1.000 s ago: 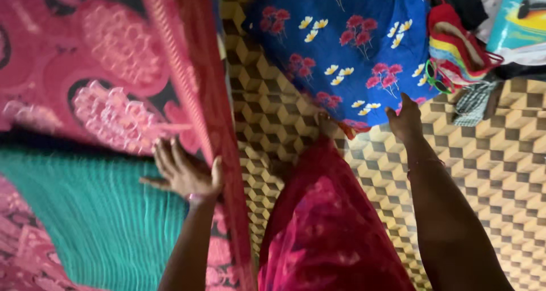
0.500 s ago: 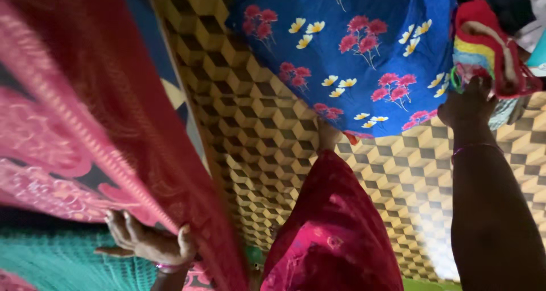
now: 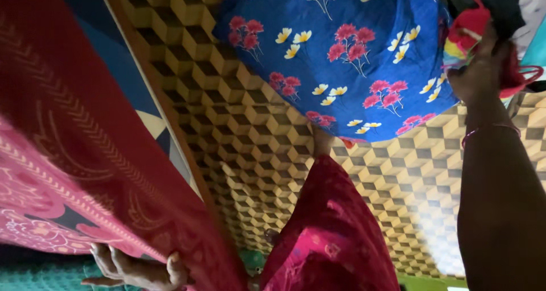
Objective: The person smooths out a red patterned bedsheet on a bed by hand, tucks the edges into the frame, and folds blue and green fabrics on top of the sheet.
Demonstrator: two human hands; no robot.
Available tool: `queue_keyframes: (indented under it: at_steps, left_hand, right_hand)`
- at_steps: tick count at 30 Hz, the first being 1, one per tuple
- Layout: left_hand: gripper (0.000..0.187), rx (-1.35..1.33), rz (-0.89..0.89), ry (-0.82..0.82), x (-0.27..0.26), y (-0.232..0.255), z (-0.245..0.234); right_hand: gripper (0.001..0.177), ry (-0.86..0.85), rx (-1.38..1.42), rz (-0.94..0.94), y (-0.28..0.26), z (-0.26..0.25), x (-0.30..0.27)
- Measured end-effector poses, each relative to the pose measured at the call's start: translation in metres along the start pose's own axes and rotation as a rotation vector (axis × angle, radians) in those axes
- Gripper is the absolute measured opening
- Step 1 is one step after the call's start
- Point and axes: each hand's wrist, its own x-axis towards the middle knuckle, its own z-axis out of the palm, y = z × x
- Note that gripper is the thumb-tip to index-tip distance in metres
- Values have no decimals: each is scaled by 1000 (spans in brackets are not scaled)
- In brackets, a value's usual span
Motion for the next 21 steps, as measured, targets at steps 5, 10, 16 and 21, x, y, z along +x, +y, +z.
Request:
queue_keyframes:
  at_steps: [5,10,16,21]
  left_hand:
    - [91,-3,3,31,5,-1,10]
    - [90,-11,-5,39,3,-2,7]
    - [89,-15,-3,67,6,0,8]
    - [89,-11,-42,12,3,4,0]
  right_hand:
    - [34,-14,-130,-54,19,-2,-2]
    - [36,15,450,41,-30,-81,-24]
    - [49,65,408,-13,-69,-145,8]
    - [61,134,260,-72,-81,-160,32]
